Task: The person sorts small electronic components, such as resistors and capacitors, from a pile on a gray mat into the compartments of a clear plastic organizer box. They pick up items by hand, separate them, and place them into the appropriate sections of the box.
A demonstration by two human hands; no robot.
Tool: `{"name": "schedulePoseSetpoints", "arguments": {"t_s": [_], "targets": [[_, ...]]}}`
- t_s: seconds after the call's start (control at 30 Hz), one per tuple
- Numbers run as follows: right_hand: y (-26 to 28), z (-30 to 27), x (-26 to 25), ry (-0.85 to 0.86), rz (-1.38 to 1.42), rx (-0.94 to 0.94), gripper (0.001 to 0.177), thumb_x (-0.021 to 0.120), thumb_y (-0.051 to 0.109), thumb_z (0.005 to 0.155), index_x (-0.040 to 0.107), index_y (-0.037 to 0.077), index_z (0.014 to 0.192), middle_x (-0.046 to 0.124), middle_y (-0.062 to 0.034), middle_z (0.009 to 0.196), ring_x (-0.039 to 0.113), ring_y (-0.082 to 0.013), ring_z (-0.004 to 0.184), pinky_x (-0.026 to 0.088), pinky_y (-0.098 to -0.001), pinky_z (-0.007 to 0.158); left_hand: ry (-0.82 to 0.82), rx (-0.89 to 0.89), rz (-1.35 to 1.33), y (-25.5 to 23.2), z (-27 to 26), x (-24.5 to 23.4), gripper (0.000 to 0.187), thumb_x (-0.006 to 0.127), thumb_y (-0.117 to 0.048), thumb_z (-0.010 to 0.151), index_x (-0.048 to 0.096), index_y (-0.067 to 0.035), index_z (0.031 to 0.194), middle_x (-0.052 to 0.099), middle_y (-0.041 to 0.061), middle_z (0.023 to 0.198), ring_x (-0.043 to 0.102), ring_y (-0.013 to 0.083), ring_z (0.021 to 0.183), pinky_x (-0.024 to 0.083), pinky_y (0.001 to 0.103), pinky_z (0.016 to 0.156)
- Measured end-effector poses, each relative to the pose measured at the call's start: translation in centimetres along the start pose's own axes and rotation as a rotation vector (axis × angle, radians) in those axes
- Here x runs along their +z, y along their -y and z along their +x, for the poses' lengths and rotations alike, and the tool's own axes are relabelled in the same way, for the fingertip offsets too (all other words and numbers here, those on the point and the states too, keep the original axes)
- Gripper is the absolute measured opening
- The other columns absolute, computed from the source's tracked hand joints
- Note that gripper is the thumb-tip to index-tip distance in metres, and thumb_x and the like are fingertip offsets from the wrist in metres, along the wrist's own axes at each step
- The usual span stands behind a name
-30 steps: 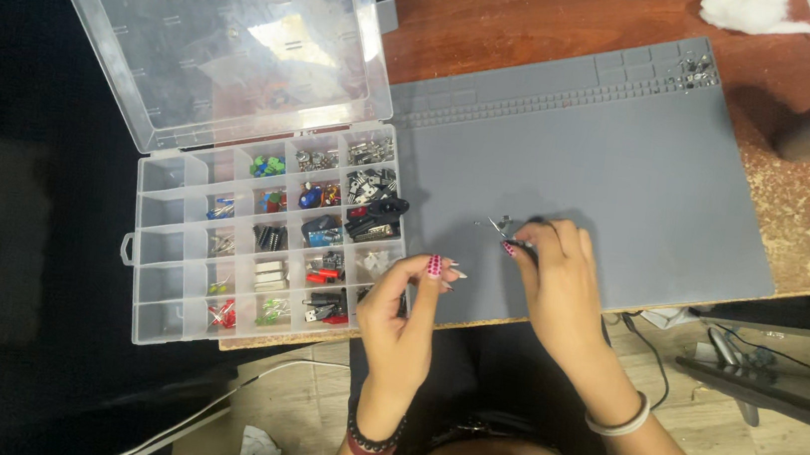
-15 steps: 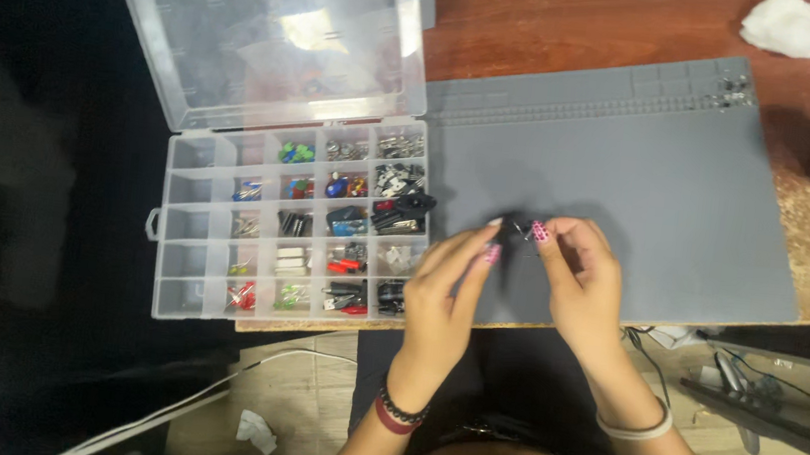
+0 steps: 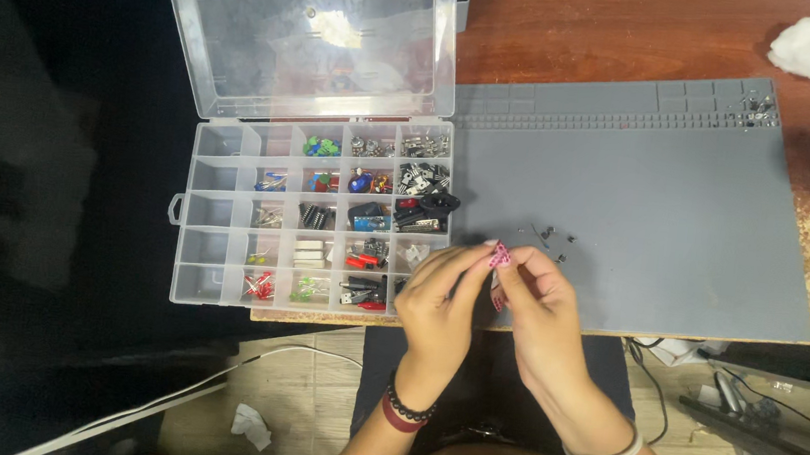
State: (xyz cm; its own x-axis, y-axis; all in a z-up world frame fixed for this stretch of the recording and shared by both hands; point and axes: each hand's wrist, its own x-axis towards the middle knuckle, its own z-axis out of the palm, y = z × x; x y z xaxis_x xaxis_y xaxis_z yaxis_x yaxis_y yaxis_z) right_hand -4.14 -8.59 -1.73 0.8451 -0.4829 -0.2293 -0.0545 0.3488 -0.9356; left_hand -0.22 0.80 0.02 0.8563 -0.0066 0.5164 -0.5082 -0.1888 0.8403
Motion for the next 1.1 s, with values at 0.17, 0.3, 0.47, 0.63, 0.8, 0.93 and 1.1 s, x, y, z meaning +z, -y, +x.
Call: {"name": "schedulePoseSetpoints", "arguments": {"t_s": [0.17, 0.3, 0.47, 0.63, 0.8, 0.93, 1.1], "targets": [[0.6, 0.0, 0.6, 0.022, -0.121, -0.114, 0.015, 0.061, 0.008, 0.104, 0.067, 0.002, 0.092, 0.065, -0.0108, 0.079, 0.059, -0.0163, 0.072, 0.048, -0.0275, 0.07, -0.073, -0.124, 0.088, 0.5, 1.0, -4.6, 0.013, 0.085, -0.007, 0.082, 0.083, -0.014, 0.093, 0.081, 0.004, 0.084, 0.076, 0.0224, 0.078, 0.057, 0.036, 0.077], [0.1, 0.4, 1.6, 0.137, -0.254, -0.214, 0.007, 0.067, 0.005, 0.098, 0.073, 0.001, 0.097, 0.076, -0.0137, 0.084, 0.067, -0.0186, 0.076, 0.054, -0.032, 0.074, 0.035, -0.226, 0.308, 2.2, 1.8, -9.9, 0.016, 0.086, -0.006, 0.081, 0.081, -0.008, 0.096, 0.079, 0.009, 0.082, 0.072, 0.028, 0.074, 0.054, 0.04, 0.078], [1.6, 0.1, 5.7, 0.222, -0.308, -0.32, 0.008, 0.075, 0.003, 0.091, 0.076, 0.006, 0.099, 0.076, -0.0104, 0.078, 0.067, -0.0174, 0.07, 0.055, -0.0301, 0.068, 0.141, -0.236, 0.532, 2.2, 2.8, -11.3, 0.023, 0.087, -0.012, 0.081, 0.081, -0.007, 0.102, 0.078, 0.011, 0.086, 0.066, 0.029, 0.076, 0.052, 0.039, 0.079], [0.5, 1.3, 7.2, 0.284, -0.467, -0.489, 0.01, 0.079, 0.01, 0.088, 0.079, 0.012, 0.097, 0.079, -0.0057, 0.08, 0.07, -0.0162, 0.068, 0.055, -0.0269, 0.061, 0.058, -0.215, 0.538, 2.5, 2.4, -12.2, 0.019, 0.078, -0.021, 0.094, 0.08, -0.005, 0.105, 0.078, 0.014, 0.089, 0.066, 0.0287, 0.074, 0.051, 0.04, 0.079], [0.4, 1.7, 8.2, 0.36, -0.612, -0.583, 0.016, 0.074, 0.007, 0.091, 0.079, 0.013, 0.104, 0.081, -0.0058, 0.085, 0.072, -0.024, 0.075, 0.058, -0.0335, 0.069, -0.01, -0.207, 0.413, 2.3, 2.2, -12.4, 0.015, 0.074, -0.014, 0.095, 0.079, -0.008, 0.108, 0.078, 0.011, 0.093, 0.066, 0.0243, 0.075, 0.05, 0.035, 0.072], [0.2, 1.6, 8.2, 0.391, -0.703, -0.639, 0.021, 0.069, 0.006, 0.094, 0.076, 0.008, 0.114, 0.08, -0.0104, 0.087, 0.072, -0.0274, 0.08, 0.058, -0.0363, 0.073, -0.014, -0.197, 0.371, 1.0, 2.4, -11.7, 0.016, 0.073, -0.011, 0.095, 0.078, -0.006, 0.11, 0.078, 0.013, 0.095, 0.067, 0.0267, 0.076, 0.051, 0.036, 0.071], [-0.6, 1.8, 6.4, 0.571, -0.826, -0.722, 0.026, 0.058, 0.008, 0.101, 0.071, 0.01, 0.124, 0.076, -0.0036, 0.116, 0.063, -0.0248, 0.099, 0.055, -0.036, 0.082, 0.045, -0.22, 0.409, 0.3, 2.2, -10.6, 0.023, 0.061, -0.021, 0.101, 0.073, -0.009, 0.116, 0.076, 0.007, 0.114, 0.07, 0.0228, 0.109, 0.052, 0.035, 0.097]]}}
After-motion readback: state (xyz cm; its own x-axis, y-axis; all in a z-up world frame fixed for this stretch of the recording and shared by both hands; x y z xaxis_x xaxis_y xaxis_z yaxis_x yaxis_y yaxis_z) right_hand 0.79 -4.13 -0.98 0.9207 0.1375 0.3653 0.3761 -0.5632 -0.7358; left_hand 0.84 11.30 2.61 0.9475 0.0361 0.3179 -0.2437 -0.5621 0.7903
